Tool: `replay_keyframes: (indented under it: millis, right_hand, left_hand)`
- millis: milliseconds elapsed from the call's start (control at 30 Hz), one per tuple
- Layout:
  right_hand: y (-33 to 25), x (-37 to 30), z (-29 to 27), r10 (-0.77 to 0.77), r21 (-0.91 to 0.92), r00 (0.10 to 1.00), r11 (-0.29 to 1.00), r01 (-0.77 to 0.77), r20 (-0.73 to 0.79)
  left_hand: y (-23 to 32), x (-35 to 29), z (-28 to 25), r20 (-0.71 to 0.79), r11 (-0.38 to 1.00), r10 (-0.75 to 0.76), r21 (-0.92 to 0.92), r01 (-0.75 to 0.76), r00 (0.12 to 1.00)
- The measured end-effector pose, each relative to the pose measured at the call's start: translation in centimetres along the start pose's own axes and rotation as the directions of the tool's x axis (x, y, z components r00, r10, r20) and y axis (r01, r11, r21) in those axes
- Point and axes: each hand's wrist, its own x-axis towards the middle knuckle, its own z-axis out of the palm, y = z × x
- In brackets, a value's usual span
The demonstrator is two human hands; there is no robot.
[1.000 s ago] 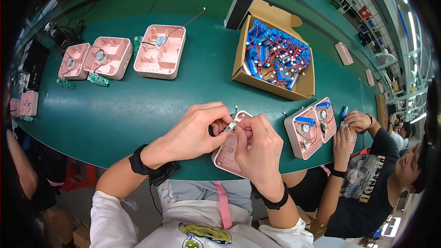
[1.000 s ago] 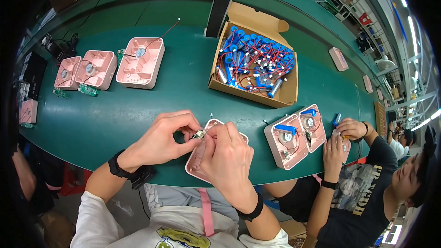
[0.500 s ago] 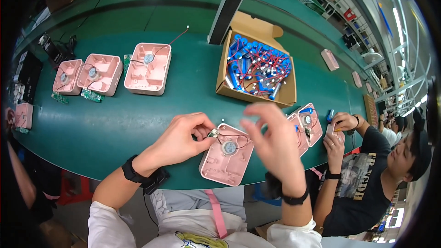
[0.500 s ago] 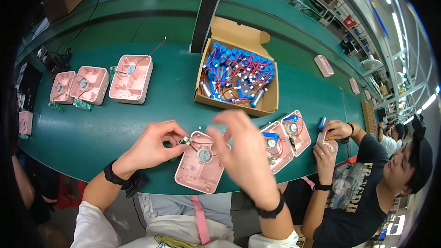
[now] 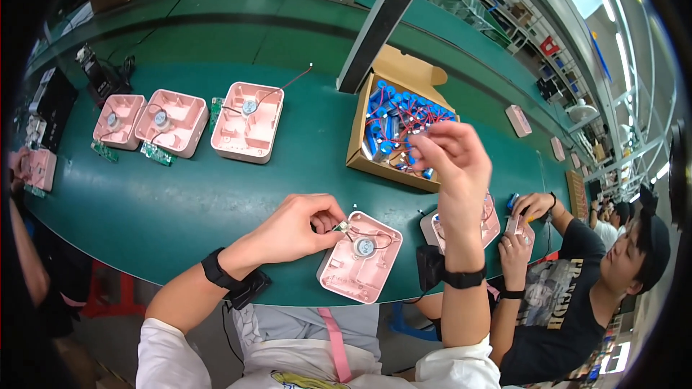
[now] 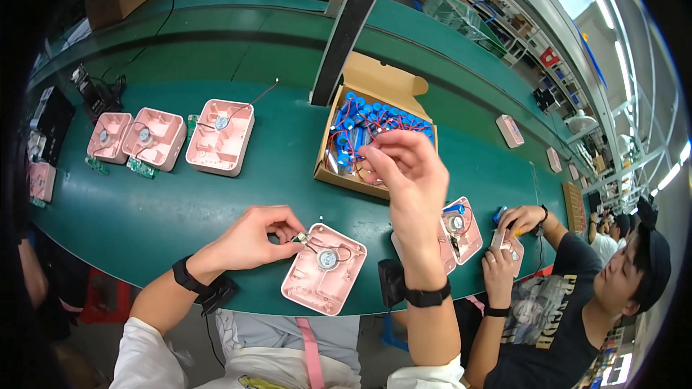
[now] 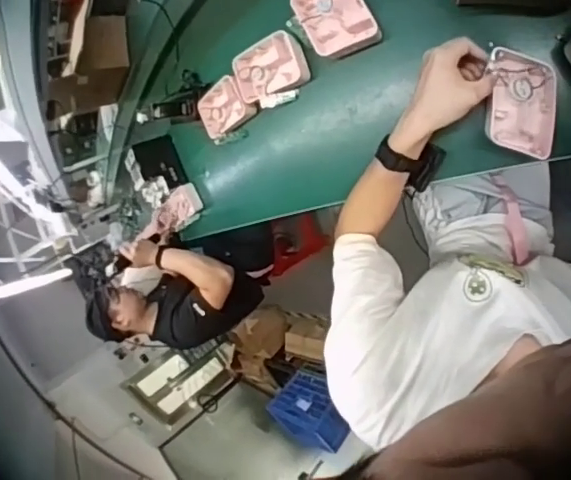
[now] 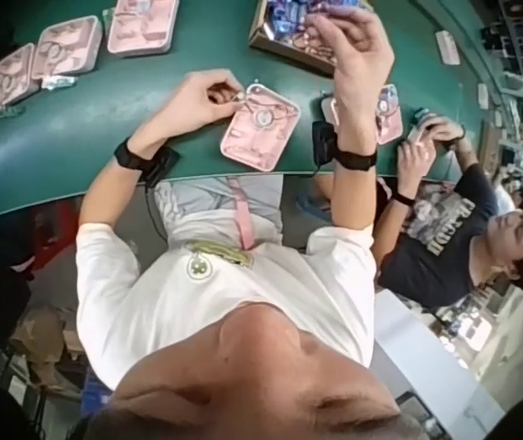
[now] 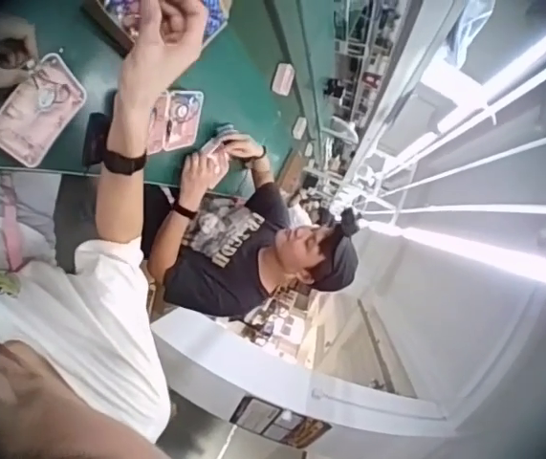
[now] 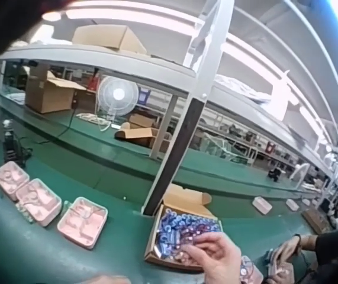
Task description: Assembling small electronic components into plastic housings on a production line.
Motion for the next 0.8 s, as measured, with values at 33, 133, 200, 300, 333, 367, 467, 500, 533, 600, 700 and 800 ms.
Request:
replay_keyframes:
  millis: [33, 133, 200, 300, 333, 367, 467, 500, 533, 600, 700, 800]
  right_hand:
    - [-1.1, -0.6, 0.2, -0.038, 0.024, 0.999, 0.999, 0.038, -0.004]
    - [-3.6, -2.6, 0.2, -0.025, 0.060, 1.000, 0.998, 0.024, 0.017]
    - [-3.6, -3.9, -0.1, -0.014, 0.076, 1.000, 0.997, 0.013, 0.018]
    - [-2.2, -5.8, -0.2, 0.130, 0.122, 0.979, 0.981, -0.150, 0.154]
    - [-1.7, -6.3, -0.6, 0.138, 0.121, 0.979, 0.980, -0.157, 0.151]
    - [-1.0, -6.5, -1.1, 0.150, 0.090, 0.980, 0.983, -0.163, 0.131]
    - [-0.2, -6.9, -2.0, 0.174, 0.027, 0.981, 0.984, -0.177, 0.088]
    - [-0.3, -6.9, -2.1, 0.160, 0.007, 0.985, 0.987, -0.161, 0.066]
    - [-0.5, -6.9, -2.2, 0.144, -0.012, 0.989, 0.990, -0.144, 0.043]
    - [-0.8, -7.1, -2.1, 0.128, -0.031, 0.992, 0.991, -0.128, 0.017]
    - [-1.4, -7.5, -1.3, 0.075, -0.064, 0.997, 0.995, -0.072, 0.034]
    - [-1.6, -7.9, -0.5, 0.075, -0.178, 0.995, 0.982, -0.063, 0.060]
  left_hand:
    - [0.1, 0.0, -0.2, 0.013, 0.998, 0.047, 0.030, -0.047, 0.999]
    - [0.2, -0.1, -0.5, 0.030, 0.994, 0.095, 0.049, -0.096, 0.995]
    - [0.3, 0.0, -0.5, 0.051, 0.993, 0.106, 0.038, -0.108, 0.993]
    - [0.4, 0.0, -0.6, 0.065, 0.989, 0.134, 0.053, -0.138, 0.989]
    - [0.4, 0.0, -0.6, 0.071, 0.986, 0.150, 0.062, -0.155, 0.986]
    - [0.3, 0.0, -0.5, 0.071, 0.987, 0.146, 0.060, -0.150, 0.987]
    - [0.2, 0.2, -0.3, 0.083, 0.989, 0.134, 0.054, -0.139, 0.987]
    - [0.3, 0.1, -0.2, 0.084, 0.989, 0.132, 0.053, -0.136, 0.988]
    - [0.3, 0.0, -0.3, 0.080, 0.989, 0.130, 0.054, -0.134, 0.988]
    - [0.4, -0.1, -0.4, 0.073, 0.990, 0.127, 0.057, -0.131, 0.989]
    - [0.5, 0.0, -0.2, 0.073, 0.991, 0.110, 0.065, -0.114, 0.991]
    - [0.4, -0.1, -0.3, 0.071, 0.992, 0.095, 0.073, -0.100, 0.993]
